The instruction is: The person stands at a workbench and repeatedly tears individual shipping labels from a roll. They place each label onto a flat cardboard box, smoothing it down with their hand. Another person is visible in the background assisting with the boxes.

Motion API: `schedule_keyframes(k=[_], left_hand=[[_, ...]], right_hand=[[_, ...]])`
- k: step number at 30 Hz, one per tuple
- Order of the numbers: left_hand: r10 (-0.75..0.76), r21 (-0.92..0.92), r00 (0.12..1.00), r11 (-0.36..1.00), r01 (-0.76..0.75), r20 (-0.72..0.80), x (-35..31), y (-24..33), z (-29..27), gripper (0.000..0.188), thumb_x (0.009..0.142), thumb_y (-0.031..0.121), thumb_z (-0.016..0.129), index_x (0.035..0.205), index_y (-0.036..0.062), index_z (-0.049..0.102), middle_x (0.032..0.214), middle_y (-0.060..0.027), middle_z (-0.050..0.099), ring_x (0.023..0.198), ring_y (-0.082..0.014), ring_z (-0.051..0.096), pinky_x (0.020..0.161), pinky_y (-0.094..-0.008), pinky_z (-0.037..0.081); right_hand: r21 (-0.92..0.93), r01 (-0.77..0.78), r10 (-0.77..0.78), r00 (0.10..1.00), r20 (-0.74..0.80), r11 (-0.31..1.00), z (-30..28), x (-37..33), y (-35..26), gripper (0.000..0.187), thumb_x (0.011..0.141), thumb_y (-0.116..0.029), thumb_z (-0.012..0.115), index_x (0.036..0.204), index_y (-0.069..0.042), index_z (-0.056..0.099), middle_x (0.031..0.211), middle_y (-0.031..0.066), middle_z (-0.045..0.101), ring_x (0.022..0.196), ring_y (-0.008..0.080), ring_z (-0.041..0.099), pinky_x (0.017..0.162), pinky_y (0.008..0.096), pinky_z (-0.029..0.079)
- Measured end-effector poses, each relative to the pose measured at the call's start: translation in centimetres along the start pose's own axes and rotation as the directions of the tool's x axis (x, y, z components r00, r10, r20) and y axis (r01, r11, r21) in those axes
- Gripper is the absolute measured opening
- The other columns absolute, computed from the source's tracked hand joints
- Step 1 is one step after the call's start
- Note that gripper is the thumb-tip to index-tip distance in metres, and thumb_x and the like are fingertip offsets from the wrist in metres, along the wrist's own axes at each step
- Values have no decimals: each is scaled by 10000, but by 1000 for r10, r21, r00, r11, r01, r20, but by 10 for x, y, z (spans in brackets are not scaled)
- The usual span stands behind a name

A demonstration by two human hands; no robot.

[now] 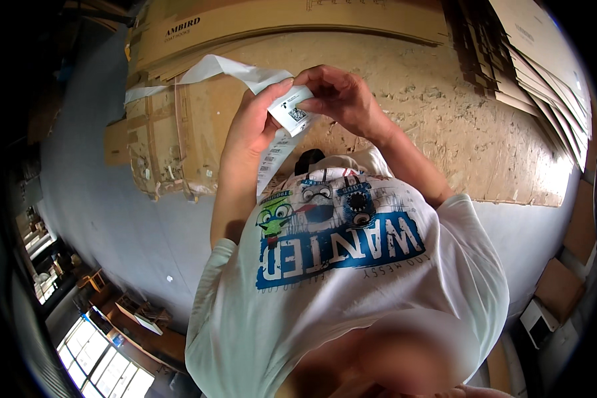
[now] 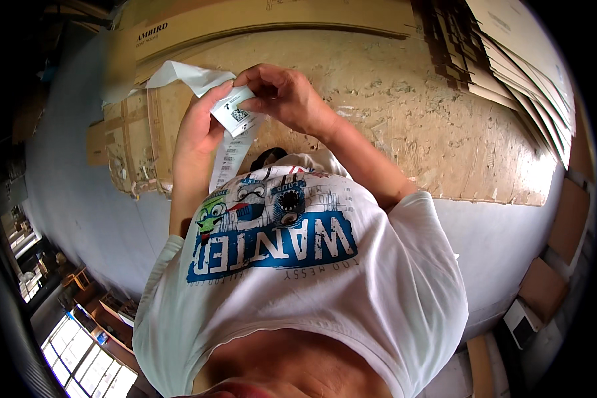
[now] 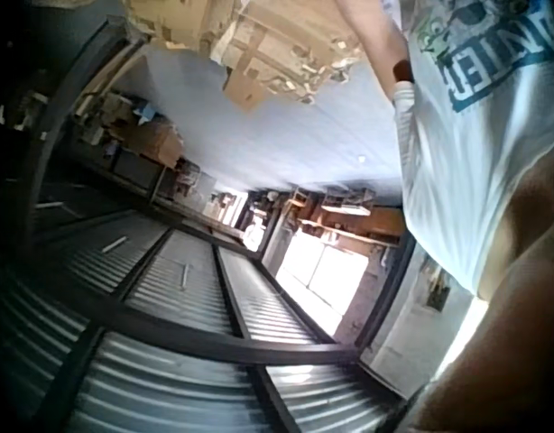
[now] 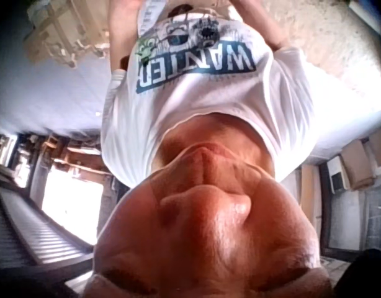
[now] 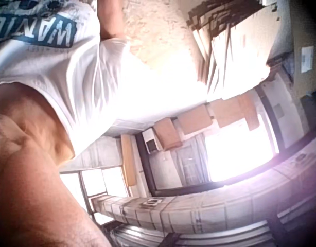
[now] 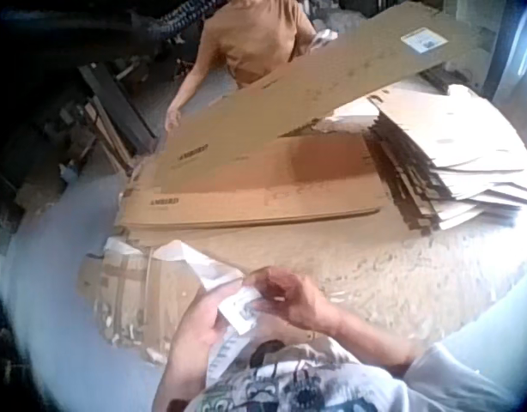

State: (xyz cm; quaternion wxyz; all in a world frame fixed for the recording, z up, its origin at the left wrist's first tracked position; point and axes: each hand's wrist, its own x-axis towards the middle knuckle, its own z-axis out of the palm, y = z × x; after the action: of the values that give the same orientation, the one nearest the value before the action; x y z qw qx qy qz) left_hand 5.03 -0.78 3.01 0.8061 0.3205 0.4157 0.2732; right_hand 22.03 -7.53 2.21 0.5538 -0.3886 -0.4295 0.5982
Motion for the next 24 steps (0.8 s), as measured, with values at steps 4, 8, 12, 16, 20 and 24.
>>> schedule_keyframes(k=[4, 8, 12, 16, 20, 24], left_hand=[[-133, -141, 989, 980, 141, 61, 11, -2, -5, 290, 866, 188, 539, 1049, -36, 547, 958, -123, 636, 858, -237, 634, 744, -354, 524], [-189, -172, 977, 964, 203, 97, 23, -8, -4, 260, 866, 167, 525, 1021, -38, 560, 942, -128, 640, 856, -239, 637, 739, -365, 530], [-157, -129, 976, 976, 177, 152, 37, -9, -8, 238, 863, 145, 520, 1004, -40, 568, 930, -121, 642, 845, -229, 639, 731, -364, 534], [-169, -128, 980, 975, 182, 110, 46, -3, -1, 228, 853, 123, 519, 1005, -38, 572, 905, -111, 644, 804, -214, 639, 709, -342, 537], [-156, -15, 983, 987, 158, 96, 48, 1, -2, 205, 837, 109, 527, 971, -32, 589, 875, -105, 647, 778, -208, 640, 702, -333, 535], [-195, 82, 976, 979, 187, 96, 52, 6, 0, 187, 825, 99, 538, 941, -31, 603, 854, -100, 650, 769, -204, 641, 713, -330, 532]], right_hand=[[45, 19, -12, 989, -145, 999, -6, 0, 9, 208, 802, 53, 633, 1007, 25, 608, 926, 52, 649, 873, 105, 592, 830, 247, 479], [-25, 62, -66, 979, -194, 998, -15, 1, 16, 183, 802, 58, 631, 982, 30, 615, 925, 47, 649, 866, 102, 590, 811, 243, 481], [51, 76, -63, 975, -212, 996, -22, 2, 18, 209, 804, 47, 638, 1009, 19, 607, 896, 31, 642, 845, 89, 585, 788, 234, 480], [43, 92, -78, 965, -251, 995, -26, 6, 29, 212, 809, 31, 644, 1015, 5, 604, 870, 17, 634, 828, 78, 583, 774, 225, 478], [75, 13, 3, 978, -208, 997, -29, 12, 19, 158, 808, 26, 649, 962, 4, 622, 872, 22, 634, 827, 81, 584, 758, 225, 481], [9, 42, -38, 965, -261, 999, -28, 13, 28, 126, 797, 29, 657, 920, 6, 640, 858, 22, 625, 814, 100, 585, 762, 237, 483]])
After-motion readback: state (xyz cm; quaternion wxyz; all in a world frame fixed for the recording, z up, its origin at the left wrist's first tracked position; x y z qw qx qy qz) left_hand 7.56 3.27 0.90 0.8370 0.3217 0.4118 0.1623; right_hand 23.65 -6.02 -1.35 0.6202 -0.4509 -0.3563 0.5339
